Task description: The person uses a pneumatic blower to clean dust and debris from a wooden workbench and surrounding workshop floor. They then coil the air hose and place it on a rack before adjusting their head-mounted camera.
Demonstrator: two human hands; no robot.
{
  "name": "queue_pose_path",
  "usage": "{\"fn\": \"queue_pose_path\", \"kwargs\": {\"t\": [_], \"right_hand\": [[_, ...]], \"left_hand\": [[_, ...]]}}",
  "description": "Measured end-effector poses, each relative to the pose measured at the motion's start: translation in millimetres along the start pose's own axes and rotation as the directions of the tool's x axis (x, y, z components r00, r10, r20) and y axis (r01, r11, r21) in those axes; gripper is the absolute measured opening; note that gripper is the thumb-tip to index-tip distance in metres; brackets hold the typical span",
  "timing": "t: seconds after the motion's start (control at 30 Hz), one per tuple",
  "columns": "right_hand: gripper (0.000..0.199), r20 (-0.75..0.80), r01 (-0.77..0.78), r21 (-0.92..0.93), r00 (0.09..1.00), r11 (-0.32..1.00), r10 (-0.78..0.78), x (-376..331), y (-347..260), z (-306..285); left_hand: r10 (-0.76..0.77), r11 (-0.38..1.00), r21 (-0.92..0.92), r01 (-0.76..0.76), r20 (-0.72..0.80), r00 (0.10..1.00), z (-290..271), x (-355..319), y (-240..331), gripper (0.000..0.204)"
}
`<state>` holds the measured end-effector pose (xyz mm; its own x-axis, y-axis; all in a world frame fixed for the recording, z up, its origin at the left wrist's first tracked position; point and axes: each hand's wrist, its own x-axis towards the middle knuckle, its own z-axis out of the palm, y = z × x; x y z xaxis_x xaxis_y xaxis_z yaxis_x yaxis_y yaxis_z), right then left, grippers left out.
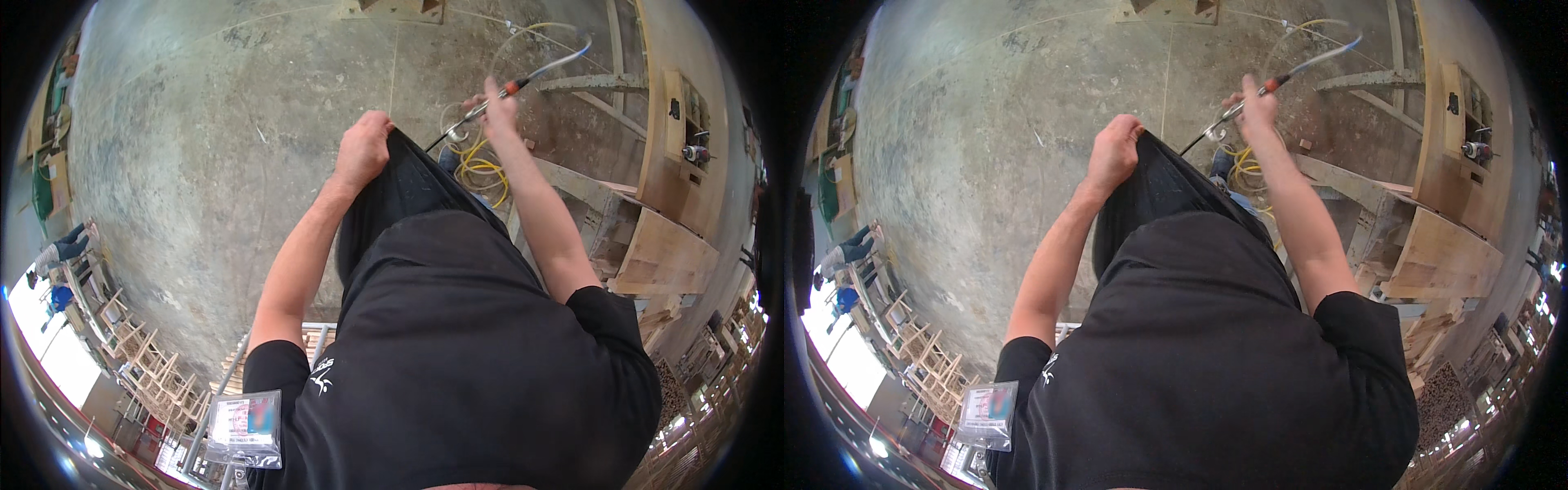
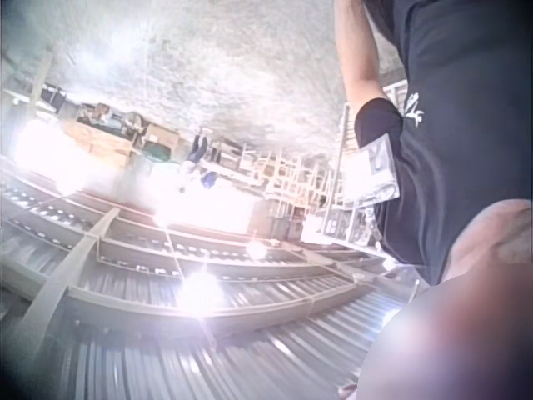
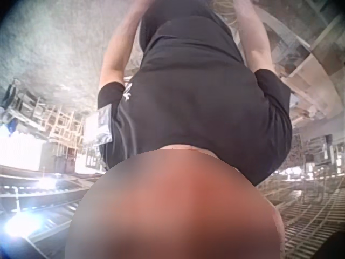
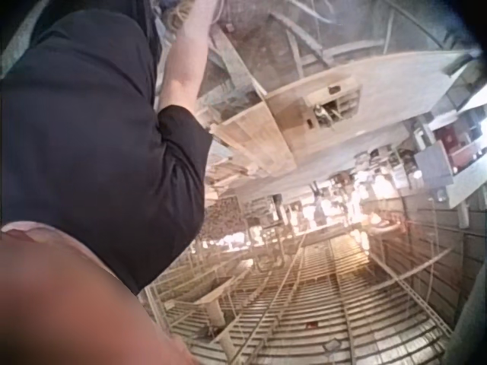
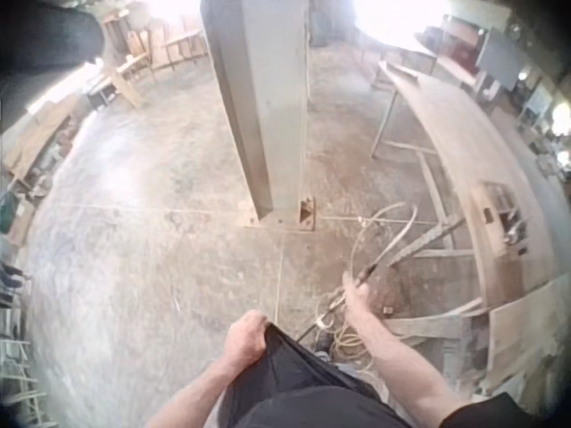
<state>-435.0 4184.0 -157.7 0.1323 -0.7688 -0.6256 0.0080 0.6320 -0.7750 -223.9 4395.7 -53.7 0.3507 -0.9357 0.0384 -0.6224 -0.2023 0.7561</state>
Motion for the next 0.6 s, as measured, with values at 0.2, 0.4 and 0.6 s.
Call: {"fn": "queue_pose_path", "kwargs": {"t": [0.2,0.4,0.6], "right_hand": [[0.033,0.076,-0.514,0.271,0.854,0.814,0.514,-37,67,5],[0.036,-0.219,-0.212,0.415,0.920,0.885,0.324,-8,72,-74],[0.034,-0.157,-0.131,0.437,0.963,0.890,0.219,5,48,-109]], "left_hand": [[0.051,0.990,-0.143,-0.016,0.242,0.969,-14,27,-14,0.009],[0.070,0.982,-0.187,-0.023,0.248,0.966,-11,32,-10,0.010],[-0.037,0.962,-0.253,0.100,0.243,0.969,-7,27,-10,0.010]]}}
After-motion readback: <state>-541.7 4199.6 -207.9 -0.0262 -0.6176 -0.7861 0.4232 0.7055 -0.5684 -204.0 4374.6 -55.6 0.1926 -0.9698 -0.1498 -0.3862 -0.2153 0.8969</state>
